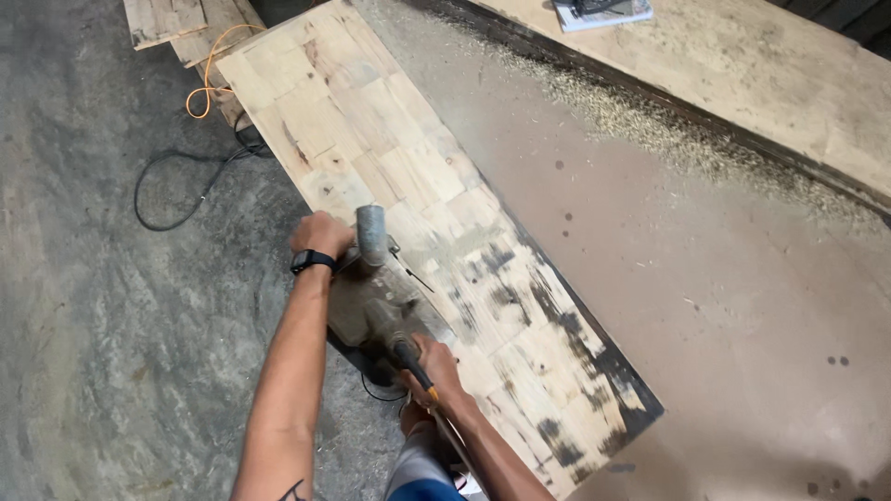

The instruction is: The person uses a belt sander to smooth a wooden board, then clears the sawdust using a handheld leaf blower.

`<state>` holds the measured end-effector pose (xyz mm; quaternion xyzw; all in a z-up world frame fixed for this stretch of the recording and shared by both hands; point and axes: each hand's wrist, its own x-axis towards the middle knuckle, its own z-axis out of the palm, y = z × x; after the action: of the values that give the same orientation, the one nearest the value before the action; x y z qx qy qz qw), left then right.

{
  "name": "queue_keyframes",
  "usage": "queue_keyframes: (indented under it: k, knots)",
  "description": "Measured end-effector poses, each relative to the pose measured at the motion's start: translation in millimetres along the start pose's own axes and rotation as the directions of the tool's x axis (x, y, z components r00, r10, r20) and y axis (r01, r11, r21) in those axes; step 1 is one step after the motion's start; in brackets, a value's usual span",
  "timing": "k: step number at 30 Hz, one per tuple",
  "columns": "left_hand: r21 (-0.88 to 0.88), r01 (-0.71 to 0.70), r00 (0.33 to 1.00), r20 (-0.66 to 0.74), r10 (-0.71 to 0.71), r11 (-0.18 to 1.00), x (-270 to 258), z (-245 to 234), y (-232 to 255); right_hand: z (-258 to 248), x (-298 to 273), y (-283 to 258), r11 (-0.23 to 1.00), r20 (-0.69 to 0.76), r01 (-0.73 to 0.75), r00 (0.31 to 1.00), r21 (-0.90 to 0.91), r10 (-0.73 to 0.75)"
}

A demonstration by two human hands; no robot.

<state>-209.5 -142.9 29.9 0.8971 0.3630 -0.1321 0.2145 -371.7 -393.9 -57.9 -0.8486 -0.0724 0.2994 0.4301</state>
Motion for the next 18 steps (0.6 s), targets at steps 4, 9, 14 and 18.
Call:
queue_keyframes:
  k: [4,9,14,18]
  knots:
    - [0.062,0.062,0.998,-0.02,-0.061,0.996,58.4,-14.1,-5.6,31.1,62.1,-1.6,0.999,0.025,0.022,0.999,-0.044,-0.021]
    - [0.067,0.01,0.999,-0.032,-0.008,0.998,122.9,-29.5,-20.8,27.5,111.7,-45.0,0.999,0.063,0.015,0.998,-0.041,-0.012]
    - [0.105,-0.048,0.997,-0.056,0.054,0.993,183.5,-40.9,-31.3,34.4,157.2,-68.3,0.999,0.078,0.036,0.996,-0.028,-0.034]
    - [0.12,-0.046,0.992,-0.109,0.059,0.992,207.1,-55.3,-24.9,38.5,186.5,-86.6,1.0,0.108,-0.012,0.994,-0.01,0.013]
